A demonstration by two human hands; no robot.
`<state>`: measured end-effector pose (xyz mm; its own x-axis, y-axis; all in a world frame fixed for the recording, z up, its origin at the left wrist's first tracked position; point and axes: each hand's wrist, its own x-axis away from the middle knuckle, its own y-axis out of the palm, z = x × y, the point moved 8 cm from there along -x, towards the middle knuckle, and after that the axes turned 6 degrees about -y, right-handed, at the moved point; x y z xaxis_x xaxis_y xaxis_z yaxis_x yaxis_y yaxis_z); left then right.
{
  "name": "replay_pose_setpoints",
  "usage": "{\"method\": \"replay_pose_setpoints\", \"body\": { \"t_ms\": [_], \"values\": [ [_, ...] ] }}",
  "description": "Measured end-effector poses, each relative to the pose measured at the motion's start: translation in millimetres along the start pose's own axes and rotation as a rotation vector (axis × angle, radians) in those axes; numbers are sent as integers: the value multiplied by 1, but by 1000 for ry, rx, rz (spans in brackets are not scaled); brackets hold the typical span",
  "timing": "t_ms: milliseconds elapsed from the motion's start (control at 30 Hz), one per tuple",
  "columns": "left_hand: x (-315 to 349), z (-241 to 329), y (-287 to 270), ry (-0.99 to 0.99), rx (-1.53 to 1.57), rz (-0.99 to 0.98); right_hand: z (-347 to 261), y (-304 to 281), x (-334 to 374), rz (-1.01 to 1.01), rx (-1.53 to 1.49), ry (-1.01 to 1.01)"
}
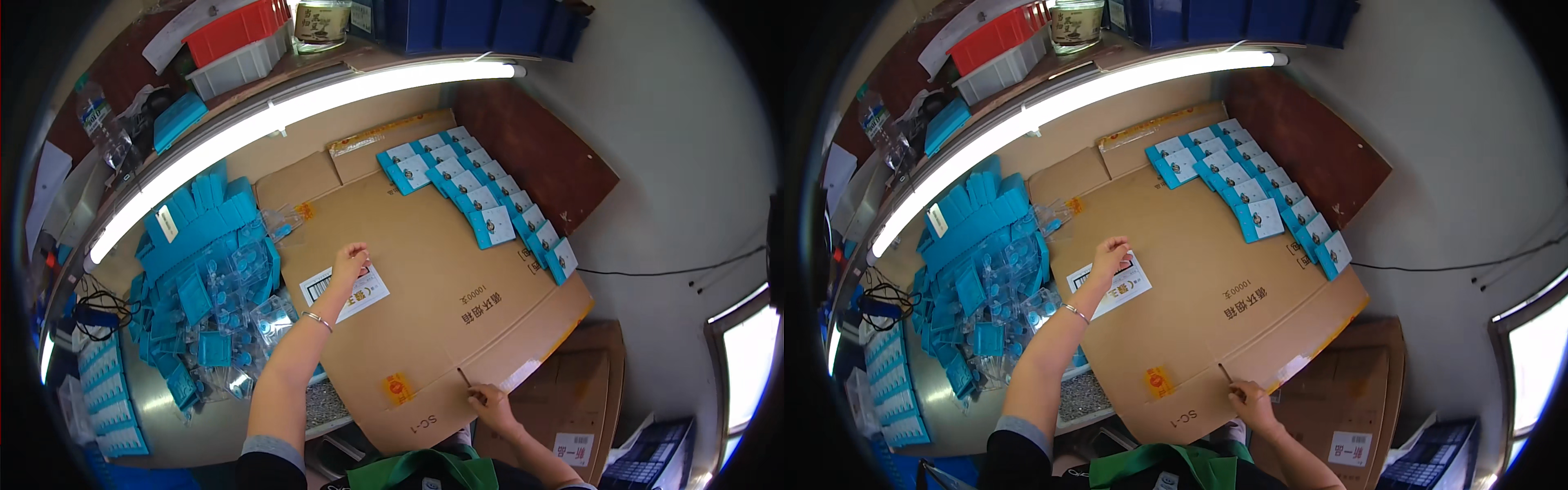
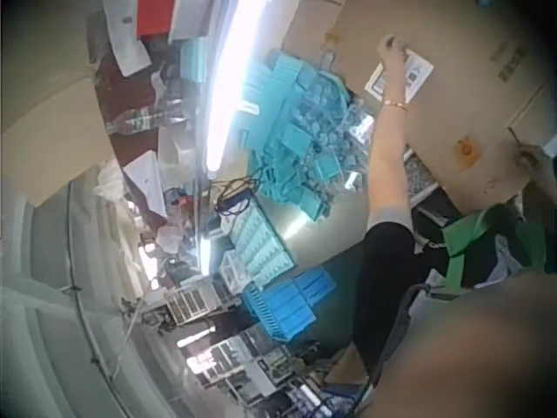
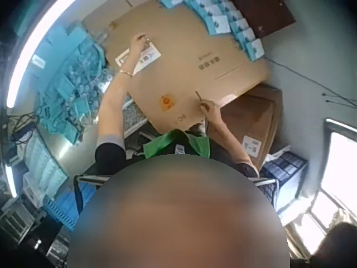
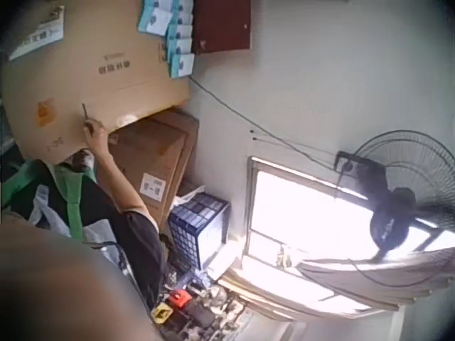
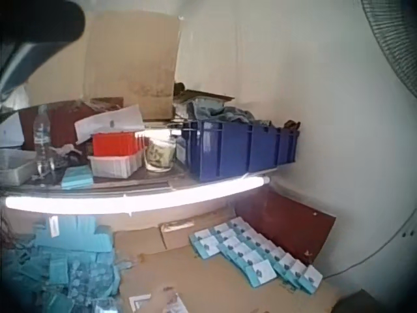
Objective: Assembling analog panel meters by attaching components and covers.
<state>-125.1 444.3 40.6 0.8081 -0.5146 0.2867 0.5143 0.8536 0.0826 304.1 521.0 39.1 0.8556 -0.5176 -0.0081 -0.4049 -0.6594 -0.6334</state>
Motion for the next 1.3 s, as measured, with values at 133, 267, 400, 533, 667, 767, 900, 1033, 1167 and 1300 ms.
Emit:
{"method": "replay_pose_setpoints", "body": {
  "t_ms": [133,267,400,533,667,767,900,1033,1167,1300],
  "values": [
    [-36,0,13,17,-35,56,4,-2,-16,-189,-90,-78],
    [-62,16,25,16,-43,240,2,-25,-24,-340,-86,-214],
    [-91,29,51,58,5,333,41,-55,-28,-325,-182,-109],
    [-151,23,86,69,-69,309,72,-72,-36,-299,-181,26],
    [-220,25,42,206,-239,439,68,-53,-48,-334,-186,10],
    [-252,23,66,296,-124,437,77,-45,-50,-387,-188,70],
    [-270,34,132,221,23,401,88,-61,-50,-359,-173,166],
    [-284,35,77,46,-61,445,78,-48,-59,-413,-170,103],
    [-256,26,99,81,198,395,82,-52,-59,-419,-123,114],
    [-205,25,51,193,441,335,71,-48,-61,-423,-117,26]
  ]
}}
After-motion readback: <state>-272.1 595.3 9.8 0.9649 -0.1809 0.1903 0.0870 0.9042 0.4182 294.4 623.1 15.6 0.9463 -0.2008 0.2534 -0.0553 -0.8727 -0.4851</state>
